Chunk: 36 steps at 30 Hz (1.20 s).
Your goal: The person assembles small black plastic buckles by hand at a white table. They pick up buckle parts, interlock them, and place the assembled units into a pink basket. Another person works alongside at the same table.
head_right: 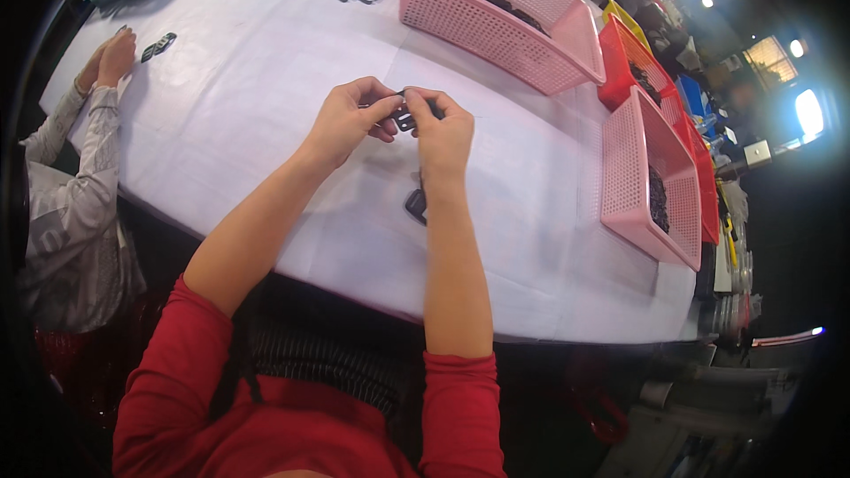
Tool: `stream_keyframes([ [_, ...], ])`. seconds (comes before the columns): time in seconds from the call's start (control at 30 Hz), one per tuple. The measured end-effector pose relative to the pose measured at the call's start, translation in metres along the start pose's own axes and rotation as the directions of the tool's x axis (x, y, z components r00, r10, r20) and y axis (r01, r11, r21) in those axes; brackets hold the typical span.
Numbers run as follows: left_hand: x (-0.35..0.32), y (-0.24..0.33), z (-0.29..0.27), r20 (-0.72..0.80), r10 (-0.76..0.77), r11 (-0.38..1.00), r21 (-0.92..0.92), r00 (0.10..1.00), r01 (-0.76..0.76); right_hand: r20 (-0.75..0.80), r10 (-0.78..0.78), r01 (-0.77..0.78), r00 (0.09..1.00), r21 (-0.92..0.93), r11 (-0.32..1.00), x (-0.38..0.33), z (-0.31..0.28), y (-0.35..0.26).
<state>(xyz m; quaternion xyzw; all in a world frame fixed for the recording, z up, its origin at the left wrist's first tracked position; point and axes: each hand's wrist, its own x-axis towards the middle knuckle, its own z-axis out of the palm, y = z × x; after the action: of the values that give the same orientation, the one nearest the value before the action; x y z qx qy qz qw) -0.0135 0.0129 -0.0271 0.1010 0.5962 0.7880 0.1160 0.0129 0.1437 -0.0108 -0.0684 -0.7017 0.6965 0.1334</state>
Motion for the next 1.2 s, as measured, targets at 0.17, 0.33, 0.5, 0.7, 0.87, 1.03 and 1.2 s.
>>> stream_keyframes([
  [0.17, -0.005, 0.0, 0.015, -0.016, 0.018, 0.997, 0.072, 1.0, -0.017, -0.122, 0.003, 0.003, 0.992, 0.048, 0.999, 0.006, 0.007, 0.004],
  [0.33, -0.002, -0.008, 0.015, -0.138, 0.093, 0.996, 0.009, 0.986, -0.093, -0.068, -0.077, 0.074, 0.995, -0.049, 0.996, 0.004, 0.01, 0.003],
  [0.5, -0.001, -0.007, 0.017, -0.179, 0.142, 0.989, 0.071, 0.974, -0.131, -0.047, -0.054, 0.051, 0.997, -0.075, 0.996, 0.002, 0.005, 0.001],
  [0.7, -0.001, -0.008, 0.021, -0.177, 0.146, 0.989, 0.041, 0.973, -0.141, -0.152, 0.046, -0.068, 0.987, -0.139, 0.988, -0.001, 0.006, -0.002],
  [0.87, 0.003, -0.013, 0.021, -0.223, 0.195, 0.981, 0.026, 0.955, -0.194, -0.097, -0.043, 0.041, 0.994, -0.028, 0.999, 0.003, 0.005, 0.006],
  [1.03, 0.005, -0.009, 0.019, -0.239, 0.2, 0.979, 0.075, 0.95, -0.188, 0.012, -0.077, 0.078, 0.997, -0.06, 0.995, 0.006, 0.005, 0.006],
  [1.2, 0.009, -0.005, 0.013, -0.245, 0.163, 0.987, 0.047, 0.956, -0.156, 0.077, -0.028, 0.025, 0.997, 0.031, 0.999, 0.001, 0.006, 0.004],
])
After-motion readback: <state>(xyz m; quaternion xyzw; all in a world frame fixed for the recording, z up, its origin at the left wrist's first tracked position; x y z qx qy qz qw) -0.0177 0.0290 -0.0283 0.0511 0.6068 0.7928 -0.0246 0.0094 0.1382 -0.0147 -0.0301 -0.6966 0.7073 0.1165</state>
